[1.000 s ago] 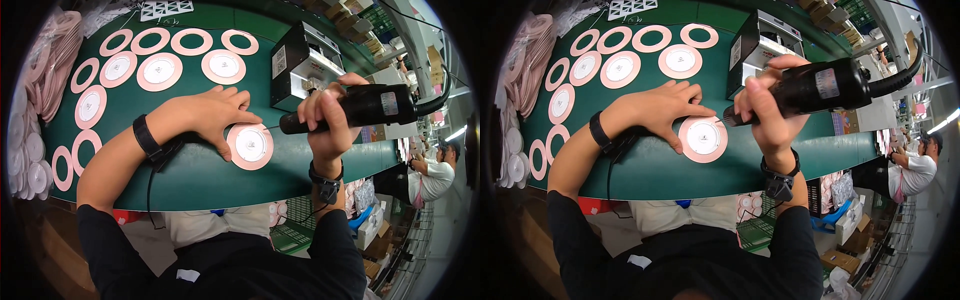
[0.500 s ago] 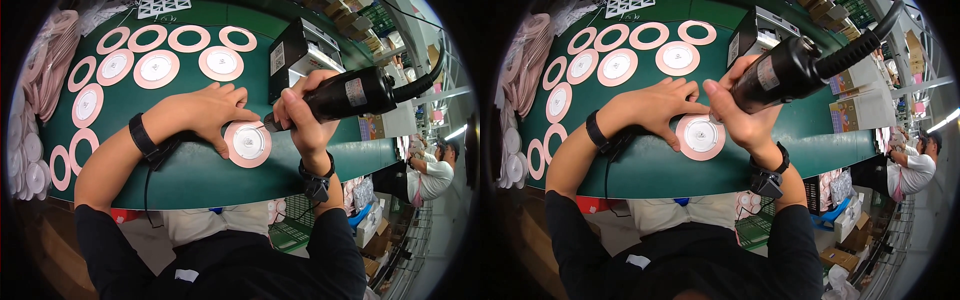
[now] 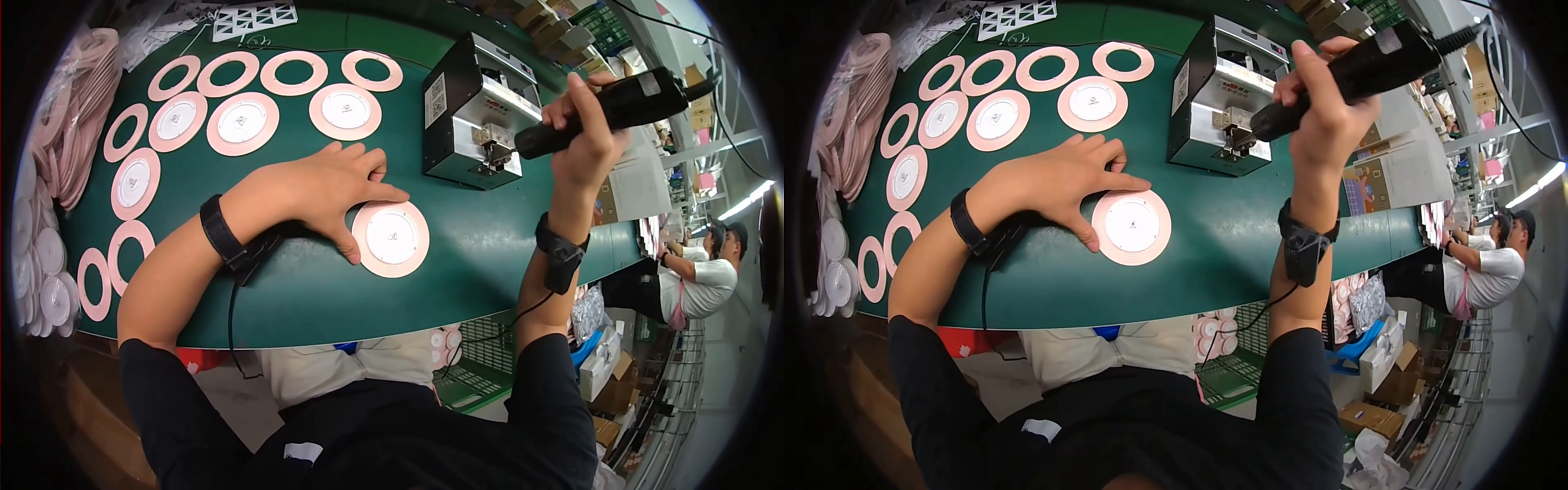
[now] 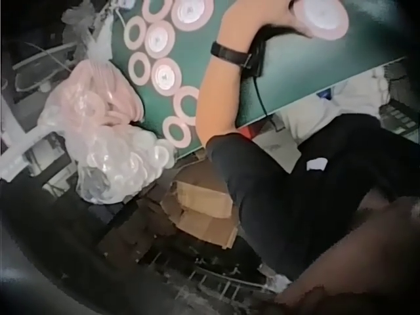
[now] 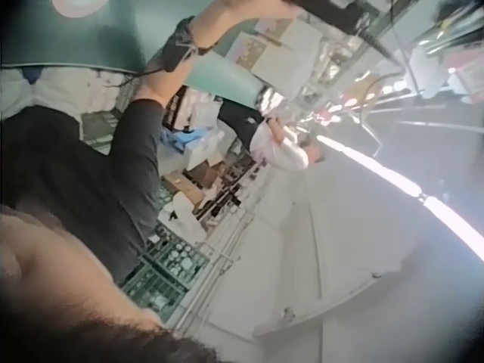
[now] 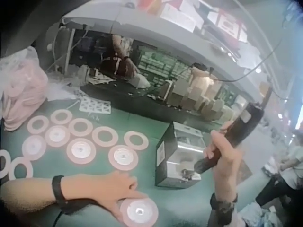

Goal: The person uses a power screwdriver to drive screws into the centers of pink and white circular components, then arranges pink rings across the work surface.

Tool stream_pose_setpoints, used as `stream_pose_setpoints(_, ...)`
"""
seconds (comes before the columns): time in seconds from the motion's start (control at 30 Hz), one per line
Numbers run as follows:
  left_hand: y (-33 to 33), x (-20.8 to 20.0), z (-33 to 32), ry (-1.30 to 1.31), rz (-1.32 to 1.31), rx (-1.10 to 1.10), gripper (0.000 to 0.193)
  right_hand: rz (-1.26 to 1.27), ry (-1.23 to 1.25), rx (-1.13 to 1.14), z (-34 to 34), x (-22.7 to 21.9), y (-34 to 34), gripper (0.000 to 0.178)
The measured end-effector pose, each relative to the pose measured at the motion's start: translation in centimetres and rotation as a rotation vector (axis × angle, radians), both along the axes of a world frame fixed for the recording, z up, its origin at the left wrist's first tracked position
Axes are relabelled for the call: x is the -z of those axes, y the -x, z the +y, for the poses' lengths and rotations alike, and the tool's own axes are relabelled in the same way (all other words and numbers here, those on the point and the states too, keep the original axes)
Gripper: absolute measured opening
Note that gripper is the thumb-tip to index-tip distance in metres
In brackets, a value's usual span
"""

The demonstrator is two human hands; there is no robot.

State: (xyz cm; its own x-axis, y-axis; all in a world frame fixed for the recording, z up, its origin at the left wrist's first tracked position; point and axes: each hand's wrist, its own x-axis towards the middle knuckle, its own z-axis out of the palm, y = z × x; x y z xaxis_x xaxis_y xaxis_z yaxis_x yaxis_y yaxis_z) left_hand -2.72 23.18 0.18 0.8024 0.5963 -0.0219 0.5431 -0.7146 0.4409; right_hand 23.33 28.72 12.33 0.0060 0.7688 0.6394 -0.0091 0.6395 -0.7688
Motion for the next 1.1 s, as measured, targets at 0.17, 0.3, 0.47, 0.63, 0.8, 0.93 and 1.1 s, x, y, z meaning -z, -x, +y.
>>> stream_pose_setpoints(0.17, 0.1, -0.4, 0.0, 0.009, 0.013, -0.004, 0.097, 0.134, 0.144, -0.156, -3.1, 0.4, -0.3, 0.022)
stream_pose_setpoints(0.3, 0.0, -0.1, -0.1, 0.001, -0.011, -0.002, 0.092, 0.177, 0.065, -0.361, -7.7, 3.2, 3.4, 0.029)
stream_pose_setpoints(0.47, 0.1, -0.1, 0.0, -0.004, 0.034, 0.003, 0.095, 0.088, 0.127, -0.424, -8.8, 5.4, 6.8, 0.032)
stream_pose_setpoints(0.63, 0.1, -0.3, -0.2, 0.01, 0.054, 0.004, 0.091, 0.002, 0.17, -0.411, -8.7, 5.8, 7.5, 0.032)
stream_pose_setpoints(0.8, 0.1, 0.5, 0.1, -0.038, 0.027, 0.022, 0.086, -0.04, 0.165, -0.479, -8.1, 6.3, 7.8, 0.029)
stream_pose_setpoints(0.93, 0.0, 0.5, 0.1, -0.019, 0.046, 0.021, 0.085, -0.106, 0.17, -0.488, -8.2, 6.1, 8.4, 0.027)
stream_pose_setpoints(1.1, 0.0, -0.1, -0.5, 0.011, 0.047, -0.017, 0.085, -0.078, 0.105, -0.39, -7.4, 5.2, 7.1, 0.035)
